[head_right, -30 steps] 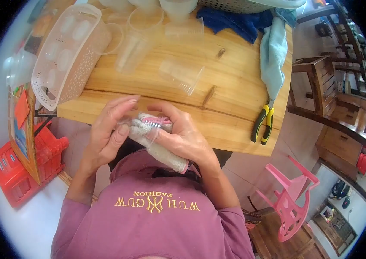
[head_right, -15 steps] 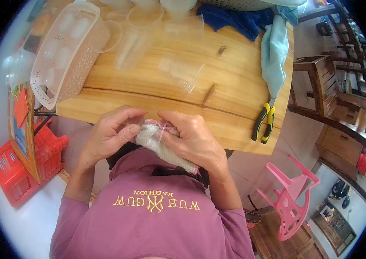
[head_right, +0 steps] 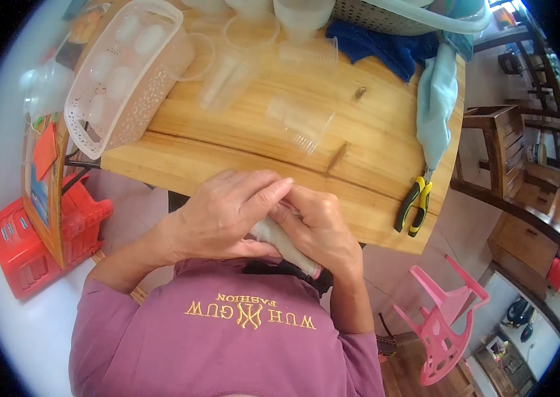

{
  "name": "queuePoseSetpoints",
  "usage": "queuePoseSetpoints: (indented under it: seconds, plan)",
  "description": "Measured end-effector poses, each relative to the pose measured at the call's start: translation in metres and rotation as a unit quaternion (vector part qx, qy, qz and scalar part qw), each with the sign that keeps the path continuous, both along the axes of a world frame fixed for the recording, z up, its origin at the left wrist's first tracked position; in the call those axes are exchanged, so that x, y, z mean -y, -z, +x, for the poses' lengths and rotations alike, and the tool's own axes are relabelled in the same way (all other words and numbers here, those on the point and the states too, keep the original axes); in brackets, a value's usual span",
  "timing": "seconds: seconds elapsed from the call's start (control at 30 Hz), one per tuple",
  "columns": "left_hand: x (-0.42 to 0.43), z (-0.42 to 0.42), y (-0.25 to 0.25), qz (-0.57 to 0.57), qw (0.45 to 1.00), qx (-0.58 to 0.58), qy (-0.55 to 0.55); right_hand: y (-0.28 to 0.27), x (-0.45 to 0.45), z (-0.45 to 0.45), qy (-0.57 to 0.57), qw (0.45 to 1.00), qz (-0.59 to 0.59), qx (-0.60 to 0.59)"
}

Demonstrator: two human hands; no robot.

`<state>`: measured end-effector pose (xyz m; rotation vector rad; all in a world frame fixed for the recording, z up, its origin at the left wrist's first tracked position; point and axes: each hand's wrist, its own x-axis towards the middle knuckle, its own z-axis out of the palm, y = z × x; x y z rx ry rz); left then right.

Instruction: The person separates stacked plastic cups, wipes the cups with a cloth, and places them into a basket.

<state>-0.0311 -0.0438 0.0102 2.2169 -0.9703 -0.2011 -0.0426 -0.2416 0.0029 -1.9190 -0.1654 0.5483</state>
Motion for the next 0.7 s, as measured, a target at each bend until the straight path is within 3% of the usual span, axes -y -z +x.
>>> queuePoseSetpoints:
  seconds: [0.2,0.33,0.37,0.4,0.43,0.47,0.5,0.53,0.6,0.63,0.67,0.7]
  plan:
    - [-0.007,-0.001,0.012,-0.018,0.999,0.007,-0.046,0.003,0.007,-0.002,0.035,0.997,0.012,0.074]
    - [-0.02,0.003,0.021,-0.033,0.993,0.006,-0.111,0.005,0.015,0.0,0.061,0.986,-0.062,0.144]
    - [-0.025,0.003,0.016,-0.041,0.985,-0.088,-0.141,0.007,0.018,-0.001,0.11,0.983,-0.039,0.141]
    - [-0.029,0.001,0.018,-0.043,0.985,-0.088,-0.14,0.008,0.02,-0.002,0.158,0.978,-0.016,0.138]
    - [-0.031,-0.001,0.021,-0.159,0.942,-0.214,-0.205,-0.002,0.017,-0.002,0.204,0.971,0.005,0.123]
    - [-0.03,-0.003,0.023,-0.267,0.865,-0.334,-0.262,-0.002,0.015,-0.003,0.205,0.971,0.002,0.123]
    - [-0.028,-0.004,0.018,-0.347,0.812,-0.385,-0.269,-0.001,0.014,-0.005,0.254,0.954,0.039,0.157]
    - [-0.023,-0.004,0.017,-0.349,0.811,-0.386,-0.266,-0.001,0.011,-0.006,0.301,0.931,0.077,0.191]
    - [-0.01,-0.001,0.016,-0.493,0.699,-0.441,-0.271,-0.003,0.0,-0.003,0.215,0.943,0.13,0.219]
    - [-0.003,-0.001,0.016,-0.495,0.7,-0.44,-0.269,-0.002,-0.007,0.001,0.133,0.946,0.101,0.279]
    - [0.006,-0.001,0.018,-0.544,0.636,-0.469,-0.283,-0.003,-0.018,0.002,0.09,0.937,0.029,0.336]
    - [0.01,-0.001,0.019,-0.59,0.566,-0.494,-0.295,-0.004,-0.031,-0.001,0.104,0.925,0.033,0.364]
